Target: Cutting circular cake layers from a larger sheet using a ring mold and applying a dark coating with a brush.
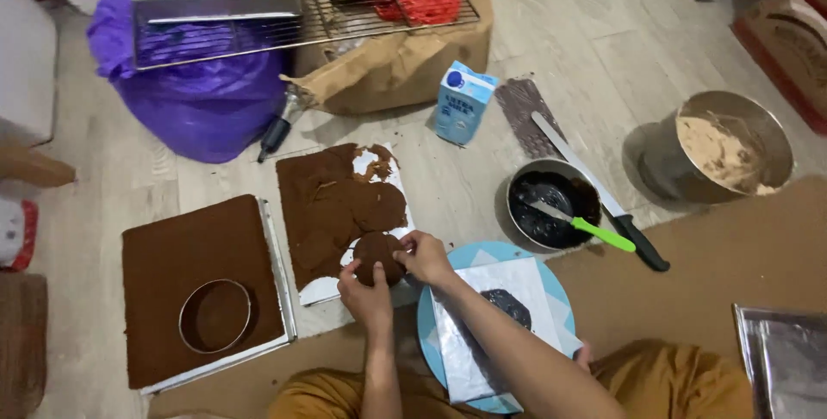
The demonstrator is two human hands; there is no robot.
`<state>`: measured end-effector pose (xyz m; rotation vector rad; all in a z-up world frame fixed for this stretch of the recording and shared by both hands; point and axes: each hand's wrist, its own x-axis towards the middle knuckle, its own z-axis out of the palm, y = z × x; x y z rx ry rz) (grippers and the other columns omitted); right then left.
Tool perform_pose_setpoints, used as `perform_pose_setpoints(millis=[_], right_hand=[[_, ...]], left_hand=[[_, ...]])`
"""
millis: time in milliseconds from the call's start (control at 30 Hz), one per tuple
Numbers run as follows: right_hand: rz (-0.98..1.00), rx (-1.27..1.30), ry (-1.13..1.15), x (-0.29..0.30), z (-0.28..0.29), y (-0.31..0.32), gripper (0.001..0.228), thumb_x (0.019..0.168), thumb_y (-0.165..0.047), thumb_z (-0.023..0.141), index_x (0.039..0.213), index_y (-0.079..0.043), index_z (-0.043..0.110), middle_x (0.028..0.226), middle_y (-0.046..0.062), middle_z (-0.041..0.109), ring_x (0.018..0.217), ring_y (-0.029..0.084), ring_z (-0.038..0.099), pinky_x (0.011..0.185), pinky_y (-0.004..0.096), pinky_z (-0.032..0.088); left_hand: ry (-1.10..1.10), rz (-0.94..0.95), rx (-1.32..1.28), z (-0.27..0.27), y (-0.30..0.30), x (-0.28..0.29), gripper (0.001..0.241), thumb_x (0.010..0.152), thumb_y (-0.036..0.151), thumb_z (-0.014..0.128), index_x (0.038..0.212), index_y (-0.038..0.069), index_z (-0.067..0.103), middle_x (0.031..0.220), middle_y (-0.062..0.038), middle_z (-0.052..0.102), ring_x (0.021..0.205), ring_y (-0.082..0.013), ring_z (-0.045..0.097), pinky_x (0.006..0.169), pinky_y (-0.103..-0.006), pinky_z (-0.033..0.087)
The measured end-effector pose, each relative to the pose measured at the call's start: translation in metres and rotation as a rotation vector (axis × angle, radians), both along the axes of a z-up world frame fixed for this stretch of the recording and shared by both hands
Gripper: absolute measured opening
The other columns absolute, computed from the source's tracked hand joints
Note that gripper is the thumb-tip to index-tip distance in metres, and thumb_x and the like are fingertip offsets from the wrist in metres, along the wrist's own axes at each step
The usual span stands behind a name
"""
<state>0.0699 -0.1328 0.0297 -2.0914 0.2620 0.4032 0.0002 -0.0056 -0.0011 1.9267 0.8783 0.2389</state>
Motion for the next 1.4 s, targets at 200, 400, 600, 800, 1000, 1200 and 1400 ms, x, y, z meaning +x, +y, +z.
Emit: perform_pose_setpoints(millis=[200, 400, 600, 800, 1000, 1200, 1400], right_hand=[[0.046, -0.126, -0.052, 0.0, 0.017, 0.003, 0.033, 0.087, -0.015, 0.078, 0.117, -0.003, 0.072, 0.113, 0.019, 0.07, 0.106, 0.036, 0.072, 0.085, 0.043, 0.061], [0.083, -0.196, -0.025, -0.004, 0.027, 0.008, 0.035, 0.093, -0.019, 0.074, 0.125, -0.005, 0.069, 0.117, 0.018, 0.064, 0.112, 0.036, 0.069, 0.092, 0.041, 0.06], [0.092, -0.149, -0.054, -0.004, 0.018, 0.005, 0.033, 0.092, -0.013, 0.074, 0.123, -0.003, 0.07, 0.108, 0.019, 0.066, 0.106, 0.037, 0.071, 0.086, 0.042, 0.061], [0.092, -0.225, -0.164, -0.006, 0.06, 0.002, 0.032, 0.096, -0.012, 0.065, 0.126, 0.0, 0.067, 0.111, 0.022, 0.064, 0.106, 0.04, 0.07, 0.086, 0.046, 0.061], [0.163, -0.176, 0.019, -0.018, 0.045, 0.008, 0.023, 0.091, -0.024, 0.062, 0.104, -0.014, 0.077, 0.093, 0.007, 0.079, 0.087, 0.025, 0.072, 0.081, 0.036, 0.054], [0.115, -0.217, 0.141, -0.044, 0.043, 0.019, 0.037, 0.091, -0.028, 0.065, 0.121, -0.009, 0.069, 0.113, 0.015, 0.075, 0.105, 0.033, 0.071, 0.093, 0.041, 0.055], [-0.083, 0.053, 0.264, -0.042, 0.042, 0.027, 0.045, 0.093, -0.034, 0.069, 0.127, -0.004, 0.071, 0.114, 0.02, 0.074, 0.111, 0.035, 0.071, 0.086, 0.043, 0.058]], left_hand=[[-0.064, 0.054, 0.051, -0.031, 0.006, 0.004, 0.066, 0.083, 0.025, 0.084, 0.14, 0.007, 0.057, 0.127, -0.018, 0.06, 0.105, -0.0384, 0.068, 0.087, -0.0448, 0.057], [-0.164, 0.194, 0.187, -0.006, -0.002, 0.007, 0.04, 0.09, 0.032, 0.082, 0.121, 0.01, 0.069, 0.105, -0.011, 0.066, 0.084, -0.0312, 0.069, 0.075, -0.0411, 0.055], [-0.075, 0.278, 0.243, 0.004, -0.002, 0.008, 0.011, 0.092, 0.033, 0.08, 0.096, 0.024, 0.076, 0.089, 0.002, 0.068, 0.072, -0.02, 0.068, 0.068, -0.0313, 0.053], [-0.201, 0.291, 0.245, -0.028, 0.006, 0.001, 0.026, 0.097, 0.043, 0.075, 0.105, 0.019, 0.077, 0.094, -0.004, 0.072, 0.079, -0.0233, 0.07, 0.074, -0.035, 0.054], [-0.039, 0.374, -0.559, 0.034, -0.018, -0.04, 0.034, 0.093, 0.021, 0.073, 0.125, 0.011, 0.07, 0.117, -0.007, 0.075, 0.109, -0.0208, 0.069, 0.097, -0.0353, 0.055], [0.018, 0.495, -0.897, 0.112, -0.022, -0.026, 0.041, 0.092, 0.017, 0.072, 0.13, 0.007, 0.065, 0.118, -0.007, 0.07, 0.108, -0.0201, 0.065, 0.093, -0.0324, 0.053], [-0.068, 0.66, -1.063, 0.126, -0.024, -0.016, 0.065, 0.087, 0.023, 0.081, 0.144, 0.018, 0.05, 0.121, -0.008, 0.055, 0.097, -0.0249, 0.059, 0.08, -0.0409, 0.046]])
